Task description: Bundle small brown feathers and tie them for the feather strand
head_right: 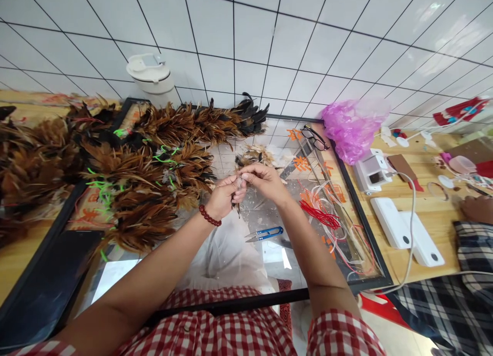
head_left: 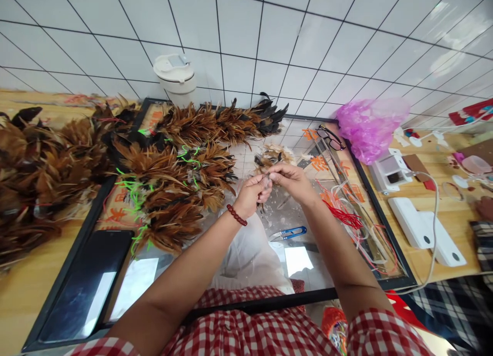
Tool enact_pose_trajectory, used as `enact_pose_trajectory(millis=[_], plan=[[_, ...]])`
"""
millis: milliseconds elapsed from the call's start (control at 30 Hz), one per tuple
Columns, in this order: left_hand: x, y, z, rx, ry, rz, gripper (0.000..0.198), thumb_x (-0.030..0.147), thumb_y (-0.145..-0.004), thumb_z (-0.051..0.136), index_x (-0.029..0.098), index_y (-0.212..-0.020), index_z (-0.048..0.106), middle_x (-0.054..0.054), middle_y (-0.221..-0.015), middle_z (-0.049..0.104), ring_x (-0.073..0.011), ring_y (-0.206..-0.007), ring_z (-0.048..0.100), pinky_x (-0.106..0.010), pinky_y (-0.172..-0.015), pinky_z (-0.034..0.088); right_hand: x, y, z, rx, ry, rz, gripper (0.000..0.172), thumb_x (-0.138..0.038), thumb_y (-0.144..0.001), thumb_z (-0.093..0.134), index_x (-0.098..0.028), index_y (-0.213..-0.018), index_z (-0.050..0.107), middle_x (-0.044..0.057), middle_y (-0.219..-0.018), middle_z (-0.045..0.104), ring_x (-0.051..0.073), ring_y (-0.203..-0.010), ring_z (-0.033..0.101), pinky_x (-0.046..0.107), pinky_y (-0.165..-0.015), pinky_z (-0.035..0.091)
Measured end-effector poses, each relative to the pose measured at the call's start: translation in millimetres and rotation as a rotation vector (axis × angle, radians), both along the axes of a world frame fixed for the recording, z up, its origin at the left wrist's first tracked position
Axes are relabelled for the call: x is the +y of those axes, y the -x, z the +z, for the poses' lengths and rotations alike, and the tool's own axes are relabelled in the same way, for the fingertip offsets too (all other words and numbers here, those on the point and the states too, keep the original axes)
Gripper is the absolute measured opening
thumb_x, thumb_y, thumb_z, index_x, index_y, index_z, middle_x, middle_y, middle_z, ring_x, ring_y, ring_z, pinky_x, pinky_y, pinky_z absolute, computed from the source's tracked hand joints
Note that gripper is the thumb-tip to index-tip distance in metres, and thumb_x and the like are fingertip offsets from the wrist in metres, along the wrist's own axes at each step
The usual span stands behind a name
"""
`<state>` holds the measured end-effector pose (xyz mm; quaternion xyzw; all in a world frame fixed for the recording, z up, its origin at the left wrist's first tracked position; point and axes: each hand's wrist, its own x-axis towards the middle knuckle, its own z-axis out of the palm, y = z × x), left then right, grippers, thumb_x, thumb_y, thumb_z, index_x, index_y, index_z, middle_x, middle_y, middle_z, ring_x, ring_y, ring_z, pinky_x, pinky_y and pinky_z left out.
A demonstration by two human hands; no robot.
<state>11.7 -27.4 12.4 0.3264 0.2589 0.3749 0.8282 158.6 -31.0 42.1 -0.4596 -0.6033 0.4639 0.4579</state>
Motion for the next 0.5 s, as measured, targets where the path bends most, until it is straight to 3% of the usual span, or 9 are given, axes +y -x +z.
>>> enact_pose_trajectory(millis=[167,267,400,500], plan=[[-2.4,-2.7,2.8,0.020,0.001,-0.004,0.038,0.049,-0.072,0.068,0.014,-0.078,0.054,0.002,-0.056,0.047,-0.0054,-0.043,0.039,-0.017,-0.039,0.025,-0.2,-1.5,-1.2,-0.024,-0.013,-0.041,0.032,-0.050,-0.076,0.067,-0.018,-0.073,0.061,-0.002,-0.064,0.056,0.011,-0.059,0.052,0.025,-0.058,0.044],[-2.0,-3.1,2.0,0.032,-0.010,0.017,0.039,0.050,-0.072,0.069,0.014,-0.079,0.054,0.004,-0.053,0.043,-0.0037,-0.041,0.035,-0.016,-0.038,0.022,0.5,-1.9,-2.4,-0.097,-0.041,-0.077,0.031,-0.049,-0.077,0.066,-0.018,-0.072,0.062,-0.001,-0.066,0.056,0.011,-0.061,0.052,0.025,-0.059,0.044],[0.5,-0.6,0.8,0.002,0.006,0.016,0.035,0.045,-0.073,0.070,0.014,-0.073,0.053,0.007,-0.050,0.035,-0.0018,-0.039,0.028,-0.015,-0.038,0.019,2.4,-2.9,-0.4,-0.108,-0.025,-0.148,0.031,-0.049,-0.080,0.061,-0.019,-0.084,0.068,0.000,-0.069,0.061,0.011,-0.061,0.053,0.026,-0.061,0.046],[1.7,-1.1,1.0,-0.028,0.018,0.055,0.034,0.044,-0.073,0.071,0.014,-0.072,0.054,0.005,-0.053,0.042,-0.0034,-0.042,0.036,-0.016,-0.040,0.026,2.3,-5.1,3.6,-0.168,-0.122,-0.206,0.030,-0.048,-0.081,0.061,-0.021,-0.091,0.071,0.003,-0.079,0.066,0.014,-0.072,0.058,0.031,-0.071,0.050]])
